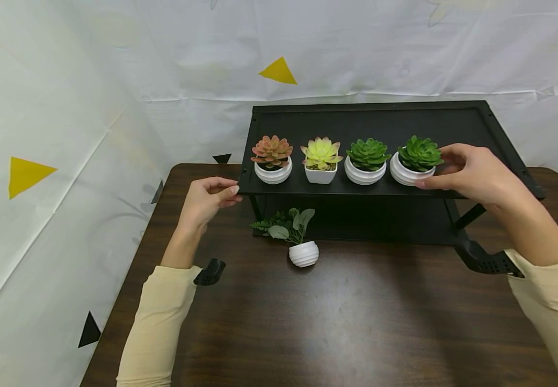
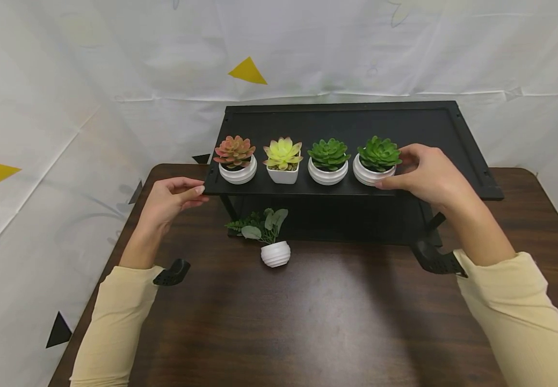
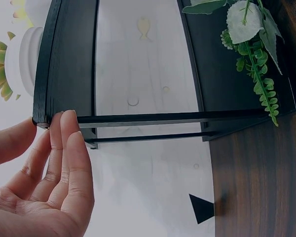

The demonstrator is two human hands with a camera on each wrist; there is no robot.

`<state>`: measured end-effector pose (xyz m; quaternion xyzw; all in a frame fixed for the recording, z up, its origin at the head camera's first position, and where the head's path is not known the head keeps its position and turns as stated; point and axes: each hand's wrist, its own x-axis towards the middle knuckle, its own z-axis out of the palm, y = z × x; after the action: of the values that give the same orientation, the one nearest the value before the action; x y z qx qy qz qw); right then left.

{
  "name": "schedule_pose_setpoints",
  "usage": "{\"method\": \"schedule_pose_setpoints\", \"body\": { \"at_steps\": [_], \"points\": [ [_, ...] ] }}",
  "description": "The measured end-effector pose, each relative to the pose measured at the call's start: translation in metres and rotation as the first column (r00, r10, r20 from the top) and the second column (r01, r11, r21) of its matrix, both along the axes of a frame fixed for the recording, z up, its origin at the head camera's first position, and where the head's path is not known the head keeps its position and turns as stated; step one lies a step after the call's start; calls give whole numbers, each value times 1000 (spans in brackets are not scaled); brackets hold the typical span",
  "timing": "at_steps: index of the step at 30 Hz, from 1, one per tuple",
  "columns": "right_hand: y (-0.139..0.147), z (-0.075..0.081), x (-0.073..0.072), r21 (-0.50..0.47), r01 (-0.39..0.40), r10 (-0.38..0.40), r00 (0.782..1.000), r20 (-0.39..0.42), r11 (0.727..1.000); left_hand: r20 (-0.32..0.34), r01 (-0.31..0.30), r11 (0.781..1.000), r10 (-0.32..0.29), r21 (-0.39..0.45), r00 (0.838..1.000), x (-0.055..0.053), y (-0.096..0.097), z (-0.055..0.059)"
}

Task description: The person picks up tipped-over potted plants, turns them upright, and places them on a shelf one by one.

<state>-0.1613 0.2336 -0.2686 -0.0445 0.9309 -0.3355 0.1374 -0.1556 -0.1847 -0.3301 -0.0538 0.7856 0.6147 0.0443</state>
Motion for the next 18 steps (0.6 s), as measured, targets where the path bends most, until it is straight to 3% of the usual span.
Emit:
{"method": "schedule_pose_setpoints", "body": {
  "at_steps": [8,18],
  "points": [
    [8,-3,8,29,-4,5,1000,-31,1000,-4,-2,1000,2,10,1000,0,0,0],
    [8,-6,18,-37,20,-22,998,-53,999,-5,4,1000,-4,16,1000,0,0,0]
  ]
}}
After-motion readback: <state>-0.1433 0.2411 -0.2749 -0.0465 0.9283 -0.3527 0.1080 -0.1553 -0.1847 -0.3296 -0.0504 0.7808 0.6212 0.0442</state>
